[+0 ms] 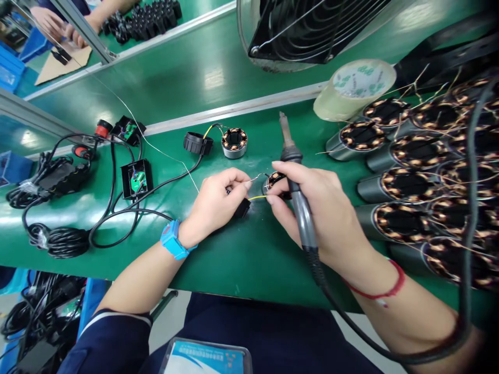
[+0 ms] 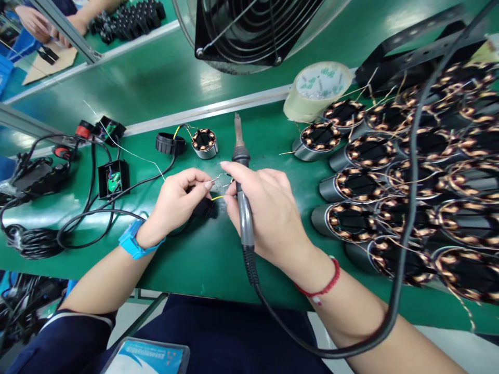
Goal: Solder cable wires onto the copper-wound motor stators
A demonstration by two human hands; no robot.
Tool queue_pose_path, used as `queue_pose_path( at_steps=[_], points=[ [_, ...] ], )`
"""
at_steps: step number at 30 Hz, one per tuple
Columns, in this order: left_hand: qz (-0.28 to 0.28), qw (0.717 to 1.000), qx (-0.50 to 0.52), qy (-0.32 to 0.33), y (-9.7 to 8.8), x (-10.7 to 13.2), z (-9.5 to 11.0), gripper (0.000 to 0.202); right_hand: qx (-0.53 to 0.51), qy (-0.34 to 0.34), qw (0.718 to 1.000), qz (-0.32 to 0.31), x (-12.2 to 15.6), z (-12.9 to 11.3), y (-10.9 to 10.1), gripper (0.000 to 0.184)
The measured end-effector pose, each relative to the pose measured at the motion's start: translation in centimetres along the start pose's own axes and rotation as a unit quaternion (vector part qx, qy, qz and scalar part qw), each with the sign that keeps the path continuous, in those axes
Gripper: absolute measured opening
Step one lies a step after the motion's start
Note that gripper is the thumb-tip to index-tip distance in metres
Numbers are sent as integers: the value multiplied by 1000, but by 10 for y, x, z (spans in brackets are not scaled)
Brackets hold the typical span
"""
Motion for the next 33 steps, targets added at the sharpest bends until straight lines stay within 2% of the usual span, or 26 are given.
queue_pose_path(
  at_steps=[3,7,10,13,18,21,23,27,30,33],
  points=[
    [29,999,-11,17,-3,1,2,13,-15,15,1000,-4,1,0,-1,43],
    [118,986,-67,99,-13,9,16,15,-95,78,992,17,4,6,-2,45],
    [107,976,-105,160,-11,15,28,8,-173,108,978,37,5,12,-1,47],
    [77,973,-119,180,-7,19,35,2,-238,114,963,49,6,18,1,50],
    [56,976,-106,181,-2,18,36,10,-275,98,955,55,6,21,3,54],
    [36,978,-116,168,0,16,33,6,-284,102,951,69,8,22,4,52],
    [11,982,-111,153,1,15,30,7,-292,110,947,78,9,22,6,52],
    [-47,994,-37,94,2,13,23,11,-300,114,942,100,10,23,9,50],
    [-34,997,-35,58,0,11,19,11,-254,121,955,94,8,20,5,46],
    [7,996,-85,37,-1,9,18,13,-147,143,974,93,8,15,-10,38]
  ],
)
Point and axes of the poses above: each hand's wrist, its own x-axis away from the middle knuckle, its own y-axis out of the palm, z = x × y, the point moved 6 cm from there along -x, towards the middle knuckle, and after that the axes turned 6 degrees about -x, right-handed, at the moved point
